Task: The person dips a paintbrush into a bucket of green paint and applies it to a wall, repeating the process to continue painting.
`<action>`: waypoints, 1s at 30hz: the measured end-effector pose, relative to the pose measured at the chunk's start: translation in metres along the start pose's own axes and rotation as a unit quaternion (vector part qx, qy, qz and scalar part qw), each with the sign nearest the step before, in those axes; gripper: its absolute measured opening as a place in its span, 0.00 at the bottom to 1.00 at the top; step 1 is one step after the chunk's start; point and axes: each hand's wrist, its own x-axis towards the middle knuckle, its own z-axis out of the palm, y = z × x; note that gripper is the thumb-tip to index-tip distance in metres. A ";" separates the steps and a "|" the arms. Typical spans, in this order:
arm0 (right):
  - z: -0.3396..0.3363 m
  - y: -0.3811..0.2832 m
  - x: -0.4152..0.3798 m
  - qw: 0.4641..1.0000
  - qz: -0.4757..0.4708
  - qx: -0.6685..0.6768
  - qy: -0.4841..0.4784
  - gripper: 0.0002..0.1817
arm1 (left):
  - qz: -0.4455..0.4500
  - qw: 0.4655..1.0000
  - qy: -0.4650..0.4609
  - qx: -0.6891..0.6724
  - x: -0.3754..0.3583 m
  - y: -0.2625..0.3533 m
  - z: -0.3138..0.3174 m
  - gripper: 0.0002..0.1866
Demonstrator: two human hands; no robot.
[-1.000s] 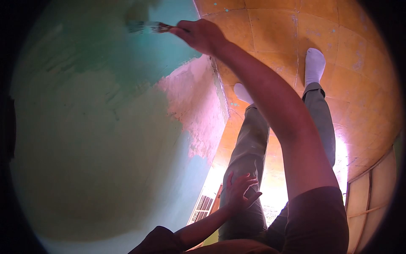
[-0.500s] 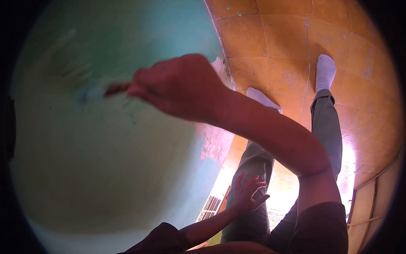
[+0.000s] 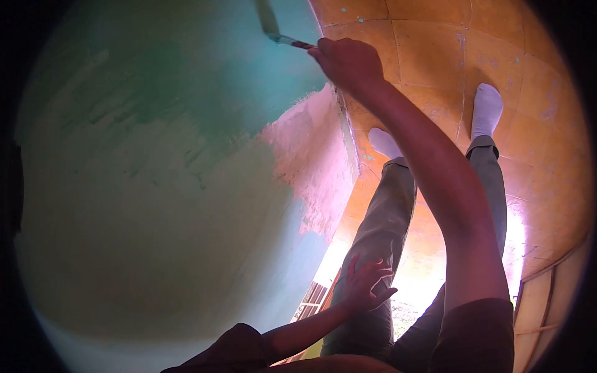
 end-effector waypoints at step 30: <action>-0.146 -0.158 -0.032 0.978 -0.104 0.169 0.065 0.24 | 0.010 1.000 0.019 0.013 -0.002 -0.007 0.004 0.21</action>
